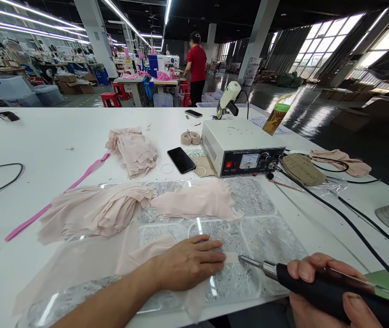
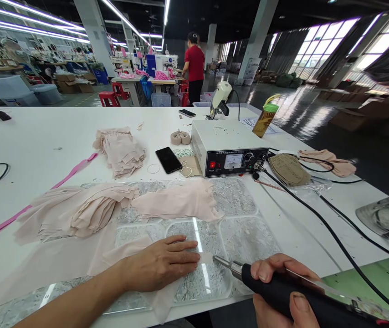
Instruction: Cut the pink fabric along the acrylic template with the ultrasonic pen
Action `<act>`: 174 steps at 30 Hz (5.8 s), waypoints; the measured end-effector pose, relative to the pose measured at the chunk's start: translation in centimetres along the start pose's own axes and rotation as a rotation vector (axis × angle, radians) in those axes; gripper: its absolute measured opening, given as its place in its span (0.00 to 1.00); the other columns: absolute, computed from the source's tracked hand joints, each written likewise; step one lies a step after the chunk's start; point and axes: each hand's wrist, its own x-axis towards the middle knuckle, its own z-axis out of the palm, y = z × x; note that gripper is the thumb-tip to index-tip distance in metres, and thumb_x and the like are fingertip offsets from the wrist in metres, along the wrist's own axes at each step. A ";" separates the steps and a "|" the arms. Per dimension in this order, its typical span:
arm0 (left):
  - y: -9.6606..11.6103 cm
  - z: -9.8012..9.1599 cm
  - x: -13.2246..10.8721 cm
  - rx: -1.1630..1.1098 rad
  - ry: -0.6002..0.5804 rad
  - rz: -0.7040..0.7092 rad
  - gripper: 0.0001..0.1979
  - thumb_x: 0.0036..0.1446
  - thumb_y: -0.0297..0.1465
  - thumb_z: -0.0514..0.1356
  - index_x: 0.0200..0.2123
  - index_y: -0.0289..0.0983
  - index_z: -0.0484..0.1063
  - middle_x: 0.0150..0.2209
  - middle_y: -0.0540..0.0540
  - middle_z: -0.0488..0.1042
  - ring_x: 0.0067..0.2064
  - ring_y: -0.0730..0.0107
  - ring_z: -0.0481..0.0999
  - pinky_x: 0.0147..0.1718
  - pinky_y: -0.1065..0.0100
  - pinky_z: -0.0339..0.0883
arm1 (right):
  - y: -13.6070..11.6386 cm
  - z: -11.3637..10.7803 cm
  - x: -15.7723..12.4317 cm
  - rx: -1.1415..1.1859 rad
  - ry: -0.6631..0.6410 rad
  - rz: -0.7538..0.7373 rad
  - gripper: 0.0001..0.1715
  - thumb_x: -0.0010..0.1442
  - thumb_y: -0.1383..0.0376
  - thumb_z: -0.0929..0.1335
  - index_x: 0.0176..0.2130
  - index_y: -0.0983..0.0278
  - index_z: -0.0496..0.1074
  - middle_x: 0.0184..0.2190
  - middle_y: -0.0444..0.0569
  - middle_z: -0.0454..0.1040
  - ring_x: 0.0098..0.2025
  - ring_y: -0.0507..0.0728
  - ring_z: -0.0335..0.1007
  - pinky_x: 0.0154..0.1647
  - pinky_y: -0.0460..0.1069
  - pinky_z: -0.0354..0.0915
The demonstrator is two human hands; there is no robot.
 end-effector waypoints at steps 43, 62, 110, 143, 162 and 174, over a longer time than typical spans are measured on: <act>0.0 -0.1 0.0 0.016 -0.017 0.017 0.14 0.69 0.27 0.49 0.49 0.35 0.73 0.54 0.48 0.73 0.62 0.63 0.64 0.62 0.61 0.53 | -1.0 1.4 -0.4 -0.008 -0.092 0.018 0.08 0.46 0.60 0.69 0.26 0.61 0.66 0.21 0.42 0.64 0.20 0.51 0.60 0.19 0.49 0.62; 0.0 -0.3 0.4 0.027 0.011 0.058 0.15 0.70 0.26 0.47 0.46 0.32 0.73 0.52 0.47 0.74 0.55 0.67 0.69 0.56 0.65 0.58 | -0.2 2.4 -0.4 0.036 -0.192 0.006 0.08 0.47 0.61 0.69 0.27 0.62 0.67 0.24 0.42 0.65 0.21 0.50 0.60 0.19 0.50 0.63; 0.0 -0.6 0.6 0.015 0.028 0.062 0.14 0.69 0.26 0.48 0.45 0.32 0.73 0.51 0.47 0.75 0.49 0.68 0.72 0.54 0.65 0.60 | -0.5 1.9 -0.7 0.047 -0.301 0.018 0.06 0.51 0.62 0.69 0.29 0.61 0.67 0.24 0.42 0.65 0.22 0.50 0.62 0.21 0.49 0.66; 4.4 -1.8 -0.2 0.144 0.013 -0.345 0.10 0.63 0.34 0.57 0.44 0.35 0.71 0.36 0.44 0.74 0.35 0.66 0.73 0.34 0.67 0.68 | 0.3 -0.3 2.1 0.116 -0.346 -0.129 0.08 0.51 0.59 0.71 0.30 0.62 0.75 0.27 0.47 0.73 0.22 0.54 0.68 0.23 0.53 0.68; 4.5 -1.6 -1.2 0.144 0.015 -0.244 0.12 0.65 0.28 0.51 0.50 0.35 0.68 0.47 0.41 0.74 0.53 0.64 0.71 0.59 0.57 0.57 | -1.9 -0.8 0.1 0.093 -0.369 -0.052 0.08 0.51 0.59 0.73 0.33 0.58 0.73 0.25 0.45 0.71 0.22 0.53 0.68 0.23 0.50 0.70; 6.1 -2.1 -0.1 0.142 0.057 -0.231 0.14 0.65 0.24 0.49 0.52 0.32 0.65 0.49 0.38 0.74 0.52 0.64 0.73 0.55 0.60 0.65 | -2.3 -1.7 -1.1 0.066 -0.391 0.040 0.07 0.52 0.62 0.71 0.35 0.57 0.71 0.24 0.46 0.70 0.24 0.55 0.69 0.25 0.52 0.70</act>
